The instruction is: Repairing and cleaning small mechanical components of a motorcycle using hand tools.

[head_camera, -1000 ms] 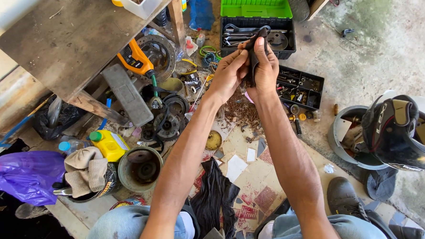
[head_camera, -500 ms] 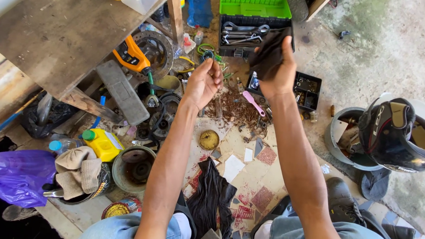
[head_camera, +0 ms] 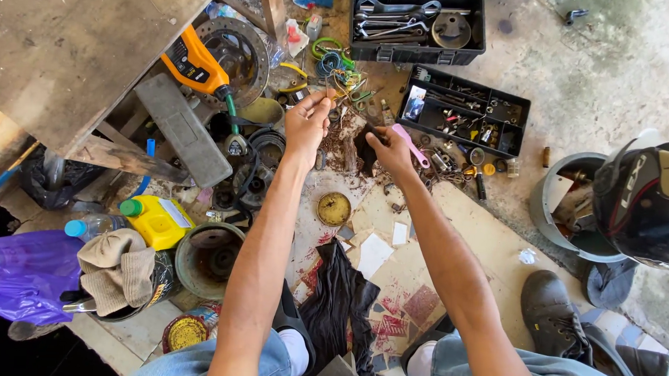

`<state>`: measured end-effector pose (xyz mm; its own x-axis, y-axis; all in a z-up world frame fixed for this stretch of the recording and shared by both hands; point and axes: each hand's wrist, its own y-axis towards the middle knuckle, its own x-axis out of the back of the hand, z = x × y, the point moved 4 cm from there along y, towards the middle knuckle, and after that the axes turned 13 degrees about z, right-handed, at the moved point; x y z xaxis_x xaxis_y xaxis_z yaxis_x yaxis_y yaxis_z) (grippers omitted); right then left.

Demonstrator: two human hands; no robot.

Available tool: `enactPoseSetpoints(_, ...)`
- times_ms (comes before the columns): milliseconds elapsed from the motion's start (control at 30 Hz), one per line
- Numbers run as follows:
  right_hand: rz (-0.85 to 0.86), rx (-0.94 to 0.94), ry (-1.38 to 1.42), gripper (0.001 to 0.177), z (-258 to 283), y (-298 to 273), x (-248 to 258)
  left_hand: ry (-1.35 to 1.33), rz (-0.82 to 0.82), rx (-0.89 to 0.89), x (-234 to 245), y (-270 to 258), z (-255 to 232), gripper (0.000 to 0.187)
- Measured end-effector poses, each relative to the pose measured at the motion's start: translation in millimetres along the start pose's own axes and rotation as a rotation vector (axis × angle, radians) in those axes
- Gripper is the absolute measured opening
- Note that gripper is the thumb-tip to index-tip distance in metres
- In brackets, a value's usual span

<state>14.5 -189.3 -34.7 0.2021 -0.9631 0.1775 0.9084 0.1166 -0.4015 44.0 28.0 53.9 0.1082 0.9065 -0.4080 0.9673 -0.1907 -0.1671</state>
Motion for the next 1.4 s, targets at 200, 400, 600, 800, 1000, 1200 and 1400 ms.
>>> enactPoseSetpoints(200,0.090,0.056,-0.065,0.047,29.0,2.6,5.0,0.171,0.024,-0.154,-4.4,12.1,10.4,0.020)
enactPoseSetpoints(400,0.209,0.268,0.206,0.053,140.0,-42.0,10.2,0.507,-0.004,-0.310,-34.0,-11.1,-40.5,0.015)
enactPoseSetpoints(600,0.224,0.485,0.313,0.046,193.8,-85.3,23.8,0.847,-0.043,-0.594,-70.5,-52.0,-104.6,0.012)
enactPoseSetpoints(800,0.091,0.602,0.274,0.029,207.0,-110.9,32.0,0.910,0.053,-0.710,-93.4,-83.9,-134.0,0.013)
enactPoseSetpoints(1000,0.115,0.643,0.318,0.021,205.0,-128.1,34.7,0.898,0.069,-0.808,-110.8,-114.7,-158.6,0.023)
enactPoseSetpoints(1200,0.164,0.606,0.438,0.025,208.3,-150.5,36.0,0.921,0.100,-0.835,-120.1,-135.8,-173.7,0.027)
enactPoseSetpoints(1400,0.157,0.614,0.439,0.029,232.0,-155.3,40.5,1.044,0.209,-0.890,-116.7,-133.5,-188.9,0.025)
